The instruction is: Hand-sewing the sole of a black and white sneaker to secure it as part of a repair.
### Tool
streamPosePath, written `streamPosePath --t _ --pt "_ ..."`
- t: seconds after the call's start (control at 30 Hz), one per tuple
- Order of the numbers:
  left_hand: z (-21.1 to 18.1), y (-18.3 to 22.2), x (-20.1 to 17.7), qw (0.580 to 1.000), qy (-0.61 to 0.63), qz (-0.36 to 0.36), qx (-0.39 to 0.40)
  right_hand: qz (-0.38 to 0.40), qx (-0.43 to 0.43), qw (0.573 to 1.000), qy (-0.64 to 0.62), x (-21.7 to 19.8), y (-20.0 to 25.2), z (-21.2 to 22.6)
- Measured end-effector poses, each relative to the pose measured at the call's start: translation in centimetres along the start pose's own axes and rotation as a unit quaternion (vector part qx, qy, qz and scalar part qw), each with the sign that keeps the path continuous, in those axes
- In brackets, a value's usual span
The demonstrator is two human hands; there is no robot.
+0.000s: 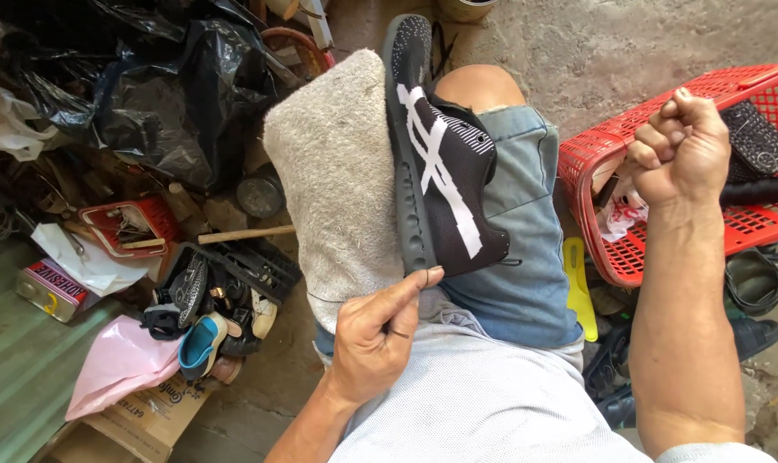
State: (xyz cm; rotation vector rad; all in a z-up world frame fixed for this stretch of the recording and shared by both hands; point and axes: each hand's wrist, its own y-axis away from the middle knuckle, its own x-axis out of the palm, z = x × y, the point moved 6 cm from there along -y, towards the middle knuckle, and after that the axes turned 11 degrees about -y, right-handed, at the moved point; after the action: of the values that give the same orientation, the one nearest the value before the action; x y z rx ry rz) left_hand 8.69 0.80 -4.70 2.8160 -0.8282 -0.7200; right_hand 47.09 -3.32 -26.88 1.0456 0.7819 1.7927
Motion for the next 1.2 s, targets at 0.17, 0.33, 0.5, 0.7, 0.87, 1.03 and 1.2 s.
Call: streamPosePath --t 0.17,0.33,0.5,0.7,0.87,1.03,1.2 --pt "0.2 -0.6 0.8 1.000 0.000 0.000 0.021 0.024 -0.017 0.999 0.012 -5.4 -4.2 -2.3" --pt "0.8 -0.2 -0.4 0.998 0.053 -0.003 -0.044 -0.014 -0.124 0.988 0.093 1.1 3.1 -0.4" --pt "-0.2 1.3 -2.0 0.999 0.011 -0.008 -0.052 0.262 -0.149 0.878 0.373 9.6 17.4 -2.7" --pt "-1.3 3.0 -5.4 0.977 -0.199 -0.067 -0.042 0.382 -0.058 0.795 0.468 13.8 22.8 -12.0" --pt "-1.2 5.1 -7.7 0.966 -0.239 -0.090 -0.039 0.437 -0.159 0.756 0.460 16.3 23.9 -12.6" --pt "-1.8 4.8 -7.2 0.942 -0.321 -0.072 0.059 0.413 -0.183 0.743 0.494 16.7 23.5 -12.5" --pt "-1.8 4.0 -7.1 0.918 -0.386 -0.068 0.064 0.407 -0.153 0.744 0.508 16.5 23.2 -12.6"
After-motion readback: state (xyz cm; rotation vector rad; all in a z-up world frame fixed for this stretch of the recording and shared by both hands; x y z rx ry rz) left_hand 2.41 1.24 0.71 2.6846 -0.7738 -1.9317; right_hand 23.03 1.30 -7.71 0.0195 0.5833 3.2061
